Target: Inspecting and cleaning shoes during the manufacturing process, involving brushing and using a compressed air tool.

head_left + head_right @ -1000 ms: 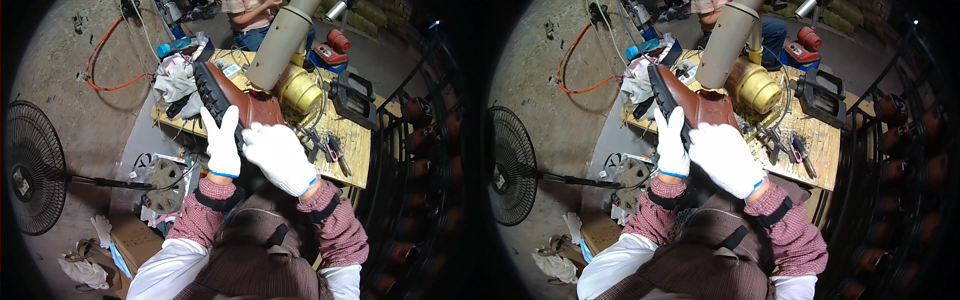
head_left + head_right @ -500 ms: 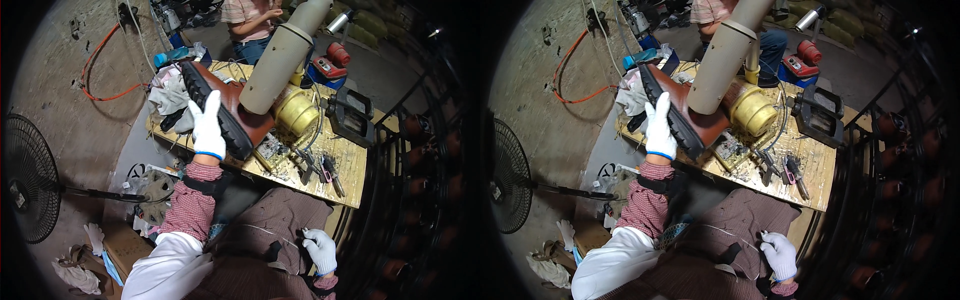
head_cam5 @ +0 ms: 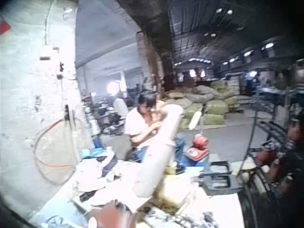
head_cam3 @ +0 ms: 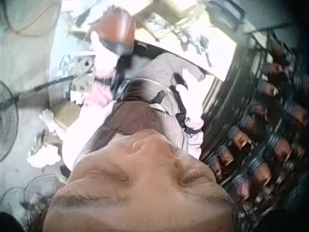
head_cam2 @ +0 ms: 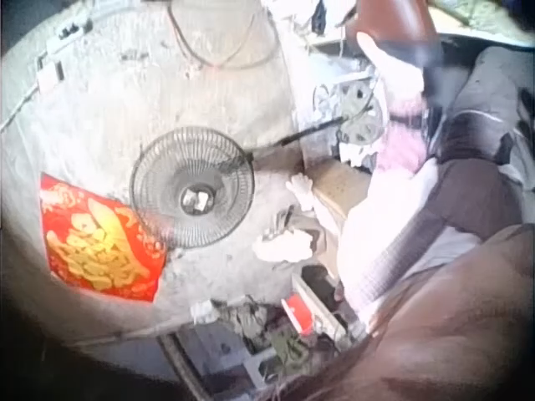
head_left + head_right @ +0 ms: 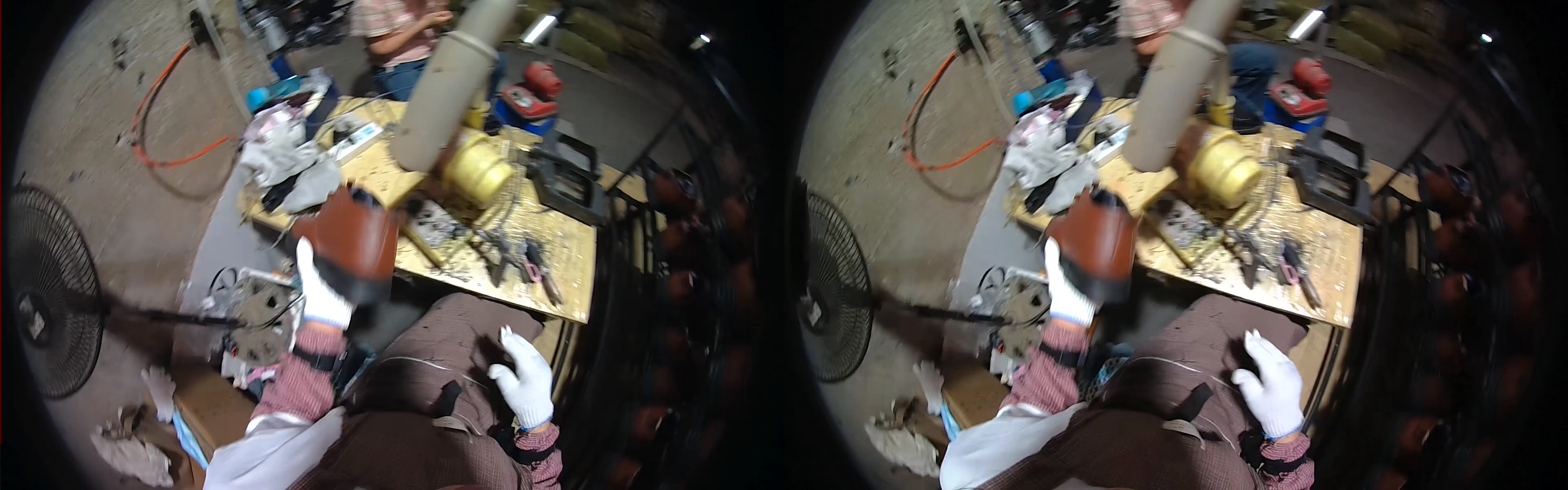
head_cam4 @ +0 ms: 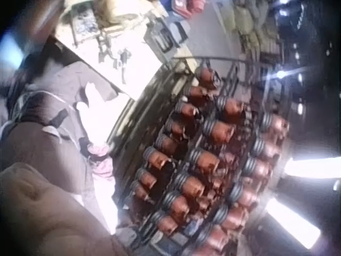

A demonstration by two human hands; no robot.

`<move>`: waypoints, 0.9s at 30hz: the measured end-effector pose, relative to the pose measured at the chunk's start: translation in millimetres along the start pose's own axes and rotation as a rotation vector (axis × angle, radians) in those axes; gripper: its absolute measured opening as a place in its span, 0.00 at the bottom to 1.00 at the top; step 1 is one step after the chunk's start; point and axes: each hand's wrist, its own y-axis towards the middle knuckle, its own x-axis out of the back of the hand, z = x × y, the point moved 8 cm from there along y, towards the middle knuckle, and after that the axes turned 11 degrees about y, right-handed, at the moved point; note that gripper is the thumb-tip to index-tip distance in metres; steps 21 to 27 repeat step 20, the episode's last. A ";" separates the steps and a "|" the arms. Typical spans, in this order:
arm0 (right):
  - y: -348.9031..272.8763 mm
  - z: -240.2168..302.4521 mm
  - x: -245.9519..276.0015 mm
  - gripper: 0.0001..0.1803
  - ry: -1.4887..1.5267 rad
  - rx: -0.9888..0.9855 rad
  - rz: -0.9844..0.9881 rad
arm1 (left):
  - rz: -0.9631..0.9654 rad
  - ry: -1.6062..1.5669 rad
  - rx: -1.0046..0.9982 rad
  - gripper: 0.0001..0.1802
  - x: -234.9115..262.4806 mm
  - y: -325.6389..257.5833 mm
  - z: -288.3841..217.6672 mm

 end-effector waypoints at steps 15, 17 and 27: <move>-31.0 28.2 106.5 0.35 -0.304 0.059 0.010 | 0.630 0.249 0.693 0.40 -156.3 -74.0 224.5; -21.0 2.3 132.7 0.36 -0.322 0.013 -0.029 | 0.694 0.243 0.694 0.39 -190.9 -58.4 252.1; 5.1 -29.8 183.7 0.37 -0.203 -0.066 -0.050 | 0.757 0.218 0.686 0.40 -247.0 -38.5 286.9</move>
